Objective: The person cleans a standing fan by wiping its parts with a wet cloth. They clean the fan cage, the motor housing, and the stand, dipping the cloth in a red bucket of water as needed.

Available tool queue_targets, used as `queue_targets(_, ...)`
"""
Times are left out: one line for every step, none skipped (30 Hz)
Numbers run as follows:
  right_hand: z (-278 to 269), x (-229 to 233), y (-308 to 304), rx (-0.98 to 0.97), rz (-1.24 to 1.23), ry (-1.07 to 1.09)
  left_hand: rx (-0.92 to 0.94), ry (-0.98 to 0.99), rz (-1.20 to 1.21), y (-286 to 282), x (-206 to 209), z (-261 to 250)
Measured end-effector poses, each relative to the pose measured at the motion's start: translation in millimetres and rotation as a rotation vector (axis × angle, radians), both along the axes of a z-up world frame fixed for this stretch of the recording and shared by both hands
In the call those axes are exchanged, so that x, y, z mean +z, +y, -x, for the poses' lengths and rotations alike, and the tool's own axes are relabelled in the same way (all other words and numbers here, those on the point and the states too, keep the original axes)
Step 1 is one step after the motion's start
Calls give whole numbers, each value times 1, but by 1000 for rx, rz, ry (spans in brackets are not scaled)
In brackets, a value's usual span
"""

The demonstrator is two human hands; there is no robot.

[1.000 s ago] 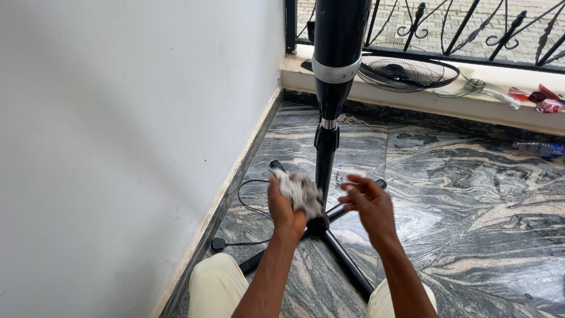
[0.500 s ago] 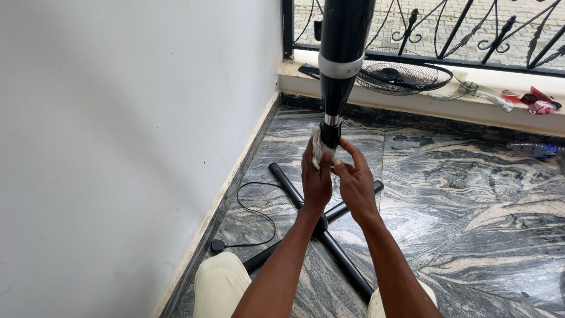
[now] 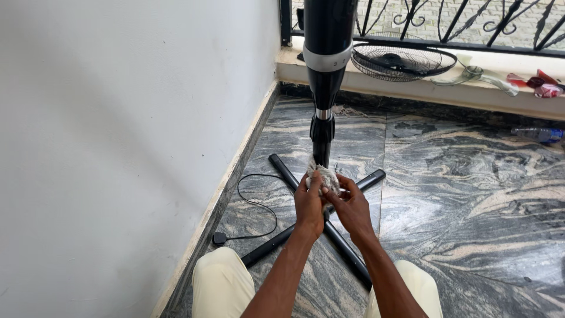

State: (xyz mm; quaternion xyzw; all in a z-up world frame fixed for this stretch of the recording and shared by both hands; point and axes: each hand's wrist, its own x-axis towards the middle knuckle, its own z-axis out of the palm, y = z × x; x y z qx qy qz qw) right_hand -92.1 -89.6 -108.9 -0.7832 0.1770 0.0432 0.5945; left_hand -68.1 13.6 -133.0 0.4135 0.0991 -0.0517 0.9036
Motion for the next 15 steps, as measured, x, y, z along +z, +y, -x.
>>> queue_targets(2, 0, -1, 1, -93, -3, 16, 21, 43, 0, 2, 5)
queue_targets(-1, 1, -3, 3, -184, -6, 34, 43, 87, 1, 4, 10)
queue_targets(-1, 0, -4, 4, -275, -9, 51, 66, 131, 1, 6, 15)
queue_targets(0, 1, -6, -7, -371, -49, 46, 46, 68, 0, 8, 18)
queue_targets(2, 1, -8, -18, -467, -90, 40, 26, 5, -1, 10, 22)
queue_targets(1, 2, -9, -26, -564, -130, 38, 6, -58, 1, 11, 23)
queue_targets(-1, 3, -9, -65, -542, -127, 47, -14, -93, 3, 11, 23)
queue_targets(-2, 4, -11, -103, -521, -124, 56, -34, -129, 5, 10, 22)
queue_targets(-2, 7, -14, -142, -500, -120, 64, -53, -164, 8, 9, 21)
queue_targets(-4, 10, -17, -176, -520, -142, 45, -40, -149, 12, 8, 18)
queue_targets(-6, 13, -20, -211, -541, -164, 26, -26, -134, 17, 8, 14)
queue_targets(-7, 17, -23, -245, -562, -187, 6, -13, -119, 22, 7, 11)
queue_targets(-10, 22, -26, -339, -576, -256, 33, -25, -133, 26, 8, 6)
queue_targets(-15, 28, -31, -434, -587, -326, 59, -37, -144, 28, 11, -1)
queue_targets(-21, 33, -33, -528, -597, -397, 84, -49, -156, 29, 14, -9)
